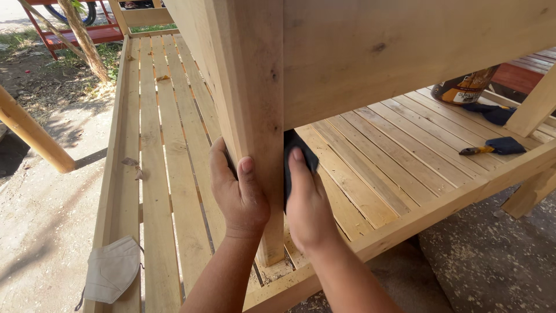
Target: The person sands a slatted wooden bench frame outdoors, first rubbing sandpaper along the top rails and edges by hand, then using a sanding block on the legs and lower frame, working around the corners and sides of the furniture piece.
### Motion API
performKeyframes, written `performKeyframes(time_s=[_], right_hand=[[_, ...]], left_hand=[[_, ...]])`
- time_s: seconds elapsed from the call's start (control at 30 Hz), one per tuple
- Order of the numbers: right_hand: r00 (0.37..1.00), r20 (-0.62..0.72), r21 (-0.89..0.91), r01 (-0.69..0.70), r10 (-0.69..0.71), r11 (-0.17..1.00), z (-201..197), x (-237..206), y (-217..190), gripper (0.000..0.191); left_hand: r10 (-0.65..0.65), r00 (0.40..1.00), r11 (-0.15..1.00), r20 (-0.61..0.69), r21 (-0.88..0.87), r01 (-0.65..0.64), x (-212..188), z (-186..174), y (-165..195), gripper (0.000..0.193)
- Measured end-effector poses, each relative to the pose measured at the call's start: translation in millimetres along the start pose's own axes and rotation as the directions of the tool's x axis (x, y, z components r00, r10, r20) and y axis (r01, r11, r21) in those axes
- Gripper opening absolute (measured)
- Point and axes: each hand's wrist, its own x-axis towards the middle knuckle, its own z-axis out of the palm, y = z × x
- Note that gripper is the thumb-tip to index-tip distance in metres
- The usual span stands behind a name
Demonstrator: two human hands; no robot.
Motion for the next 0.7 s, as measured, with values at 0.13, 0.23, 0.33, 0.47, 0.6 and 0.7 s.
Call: performKeyframes(time_s=[0.13,0.23,0.33,0.47,0.6,0.7], right_hand=[[0.981,0.017,0.064,-0.196,0.196,0.978,-3,19,-1,0.059],[0.994,-0.022,0.055,-0.104,0.106,0.993,-6,5,1,0.059],[0.998,-0.043,0.041,-0.039,0.041,0.998,-6,-2,5,0.06],[0.988,0.013,0.098,-0.153,0.152,0.983,-6,11,5,0.06],[0.982,-0.072,0.055,-0.173,0.177,0.983,-9,-3,2,0.063],[0.997,-0.062,-0.008,-0.043,0.042,0.999,-9,-9,2,0.063]], left_hand=[[0.0,1.0,1.0,0.002,-0.008,0.0,0,0,-1,0.08],[-0.001,1.0,1.0,0.009,-0.015,0.002,0,0,1,0.08],[-0.01,1.0,1.0,0.004,-0.015,0.01,0,0,2,0.079],[0.003,1.0,1.0,0.002,-0.029,-0.003,2,1,4,0.076],[-0.008,1.0,1.0,-0.006,0.006,0.008,2,1,3,0.075],[-0.002,1.0,1.0,-0.015,0.01,0.002,1,1,1,0.076]])
